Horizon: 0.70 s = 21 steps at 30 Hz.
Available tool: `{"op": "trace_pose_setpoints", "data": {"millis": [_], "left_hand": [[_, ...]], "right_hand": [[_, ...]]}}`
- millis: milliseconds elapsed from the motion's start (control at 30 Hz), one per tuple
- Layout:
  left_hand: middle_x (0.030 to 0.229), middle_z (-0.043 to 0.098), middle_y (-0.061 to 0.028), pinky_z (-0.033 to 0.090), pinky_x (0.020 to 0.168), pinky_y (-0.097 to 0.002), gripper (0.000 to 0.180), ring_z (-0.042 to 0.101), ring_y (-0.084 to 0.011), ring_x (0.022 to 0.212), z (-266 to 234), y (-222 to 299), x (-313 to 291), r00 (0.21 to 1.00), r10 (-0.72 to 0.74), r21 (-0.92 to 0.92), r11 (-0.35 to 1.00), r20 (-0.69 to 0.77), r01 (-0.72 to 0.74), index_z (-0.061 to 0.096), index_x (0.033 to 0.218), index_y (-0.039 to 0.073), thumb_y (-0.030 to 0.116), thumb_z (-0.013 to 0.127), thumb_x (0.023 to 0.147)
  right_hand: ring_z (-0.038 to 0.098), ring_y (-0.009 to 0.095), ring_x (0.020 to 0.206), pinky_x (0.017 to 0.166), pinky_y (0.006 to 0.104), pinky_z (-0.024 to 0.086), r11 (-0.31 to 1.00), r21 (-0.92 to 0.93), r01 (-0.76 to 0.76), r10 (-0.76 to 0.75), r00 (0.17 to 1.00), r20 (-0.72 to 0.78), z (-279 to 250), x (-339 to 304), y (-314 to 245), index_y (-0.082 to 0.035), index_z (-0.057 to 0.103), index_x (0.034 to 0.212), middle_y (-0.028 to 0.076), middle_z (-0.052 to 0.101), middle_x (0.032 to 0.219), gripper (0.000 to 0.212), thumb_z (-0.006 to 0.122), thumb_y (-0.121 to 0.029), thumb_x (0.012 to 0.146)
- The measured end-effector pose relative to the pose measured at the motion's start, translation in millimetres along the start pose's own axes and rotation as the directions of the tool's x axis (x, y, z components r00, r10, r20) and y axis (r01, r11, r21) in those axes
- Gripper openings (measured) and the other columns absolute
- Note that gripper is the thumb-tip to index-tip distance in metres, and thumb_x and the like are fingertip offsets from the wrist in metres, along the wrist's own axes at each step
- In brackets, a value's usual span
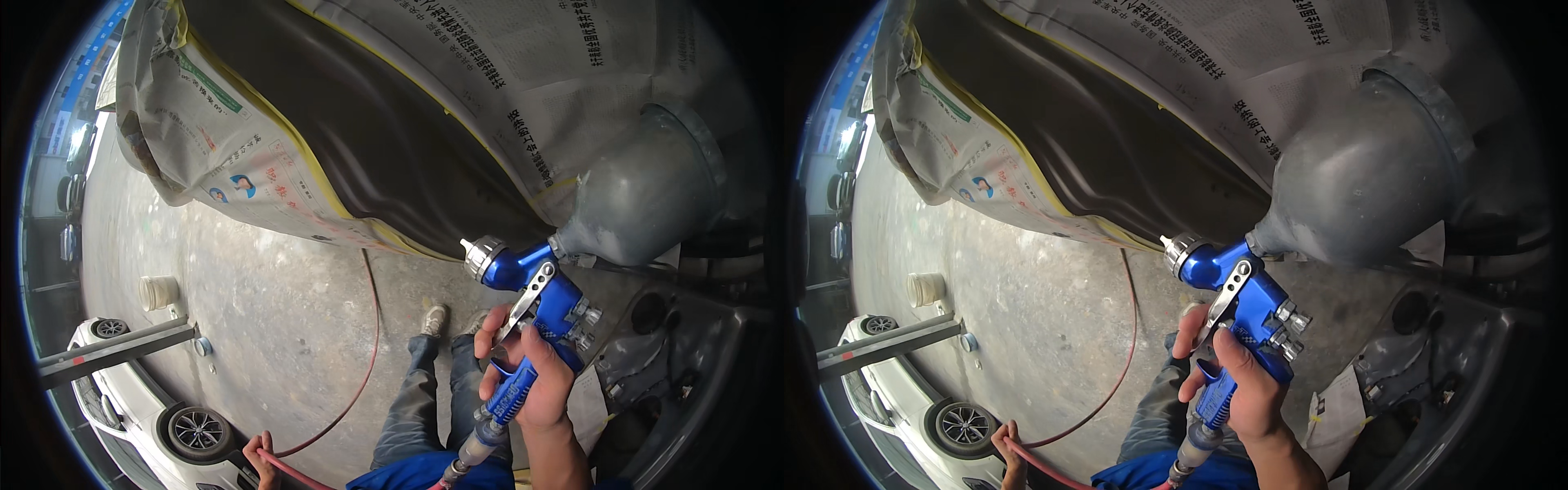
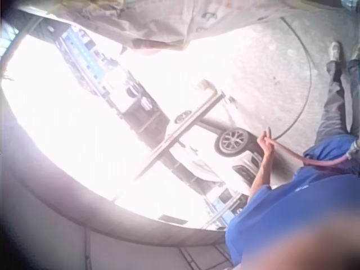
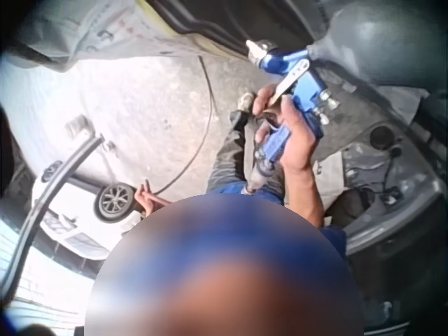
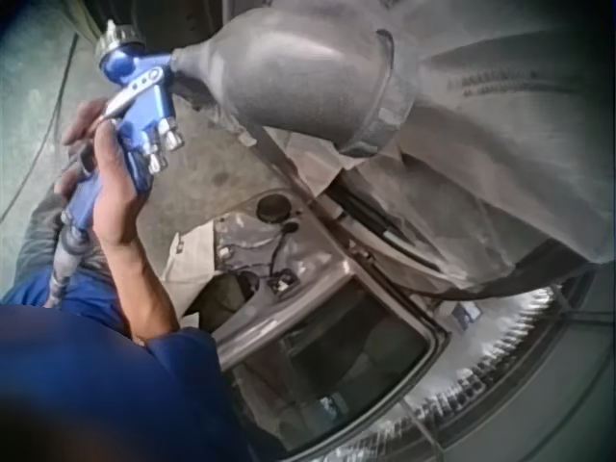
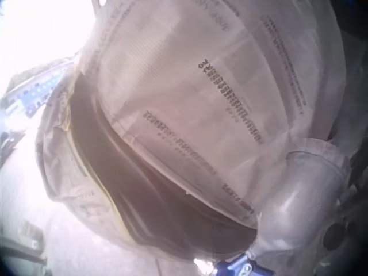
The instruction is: The person uses a blue spray gun to apply paint to a car bumper that is masked with newspaper and tape. After spraying, the person walks to a workbench, pours paint into the spray gun cup, and stirs the mixture with a stick.
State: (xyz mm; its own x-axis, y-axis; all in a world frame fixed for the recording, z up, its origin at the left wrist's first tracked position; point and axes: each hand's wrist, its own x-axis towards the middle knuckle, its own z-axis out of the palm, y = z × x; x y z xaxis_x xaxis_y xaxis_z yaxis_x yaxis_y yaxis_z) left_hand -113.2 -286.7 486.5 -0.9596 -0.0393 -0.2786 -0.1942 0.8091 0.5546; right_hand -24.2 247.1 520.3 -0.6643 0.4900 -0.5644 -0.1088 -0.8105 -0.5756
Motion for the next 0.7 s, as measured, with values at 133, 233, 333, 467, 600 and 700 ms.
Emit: {"op": "trace_pose_setpoints", "data": {"millis": [133, 233, 333, 467, 600, 700], "left_hand": [[0.052, 0.029, 0.0088, 0.013, 0.047, -0.0281, 0.055, 0.024, -0.0029, 0.05, 2, -6, 6, 0.999, 0.051, -0.009, 0.999, -0.007, -0.051, 0.03, 0.054, 0.012, 0.022, 0.068, 0.094], [0.052, 0.03, 0.0086, 0.014, 0.047, -0.0276, 0.055, 0.025, -0.0032, 0.05, 4, -6, 7, 0.999, 0.04, 0.013, 0.999, 0.012, -0.04, 0.03, 0.054, 0.012, 0.022, 0.068, 0.093], [0.051, 0.03, 0.0083, 0.015, 0.046, -0.0275, 0.054, 0.025, -0.0034, 0.049, 9, -1, 7, 1.0, -0.006, 0.018, 1.0, 0.026, 0.006, 0.031, 0.054, 0.012, 0.021, 0.067, 0.093], [0.051, 0.031, 0.008, 0.016, 0.046, -0.0277, 0.053, 0.026, -0.0039, 0.049, 16, 14, 5, 0.999, -0.004, 0.037, 0.999, 0.054, 0.002, 0.032, 0.054, 0.01, 0.019, 0.066, 0.093], [0.051, 0.03, 0.0069, 0.016, 0.048, -0.0305, 0.054, 0.025, -0.0051, 0.052, 22, 30, 2, 0.989, 0.113, 0.205, 0.97, 0.097, -0.131, 0.032, 0.053, 0.008, 0.018, 0.066, 0.093], [0.051, 0.03, 0.0061, 0.015, 0.048, -0.0314, 0.054, 0.025, -0.0053, 0.053, 31, 38, 0, 0.989, 0.085, 0.21, 0.971, 0.125, -0.11, 0.032, 0.053, 0.007, 0.019, 0.068, 0.092]], "right_hand": [[0.06, 0.013, 0.071, 0.047, 0.025, 0.051, 1.0, -0.024, 0.017, -0.017, 1.0, 0.017, -13, 13, -3, 0.002, 0.053, 0.114, 0.011, 0.061, 0.091, 0.036, 0.056, -0.029, 0.097], [0.06, 0.014, 0.077, 0.048, 0.0253, 0.051, 0.995, -0.1, -0.006, -0.015, 0.978, -0.208, -20, 7, -6, 0.001, 0.054, 0.114, 0.009, 0.061, 0.094, 0.035, 0.056, -0.03, 0.096], [0.061, 0.014, 0.083, 0.049, 0.0255, 0.052, 0.998, -0.065, 0.007, -0.02, 0.98, -0.199, -27, 7, -4, 0.001, 0.052, 0.117, 0.009, 0.061, 0.098, 0.039, 0.057, -0.03, 0.095], [0.061, 0.015, 0.074, 0.05, 0.0254, 0.053, 0.999, 0.029, 0.015, -0.016, 1.0, 0.021, -43, 19, 2, 0.001, 0.05, 0.12, 0.012, 0.061, 0.091, 0.042, 0.057, -0.032, 0.096], [0.058, 0.013, 0.062, 0.046, 0.0243, 0.048, 0.998, 0.043, -0.034, 0.034, 0.999, 0.01, -66, 27, 9, 0.002, 0.054, 0.111, 0.011, 0.059, 0.083, 0.039, 0.057, -0.033, 0.096], [0.057, 0.013, 0.066, 0.046, 0.0243, 0.047, 0.996, 0.072, -0.059, 0.063, 0.997, -0.053, -86, 29, 17, 0.001, 0.056, 0.107, 0.01, 0.059, 0.082, 0.036, 0.059, -0.033, 0.096]]}}
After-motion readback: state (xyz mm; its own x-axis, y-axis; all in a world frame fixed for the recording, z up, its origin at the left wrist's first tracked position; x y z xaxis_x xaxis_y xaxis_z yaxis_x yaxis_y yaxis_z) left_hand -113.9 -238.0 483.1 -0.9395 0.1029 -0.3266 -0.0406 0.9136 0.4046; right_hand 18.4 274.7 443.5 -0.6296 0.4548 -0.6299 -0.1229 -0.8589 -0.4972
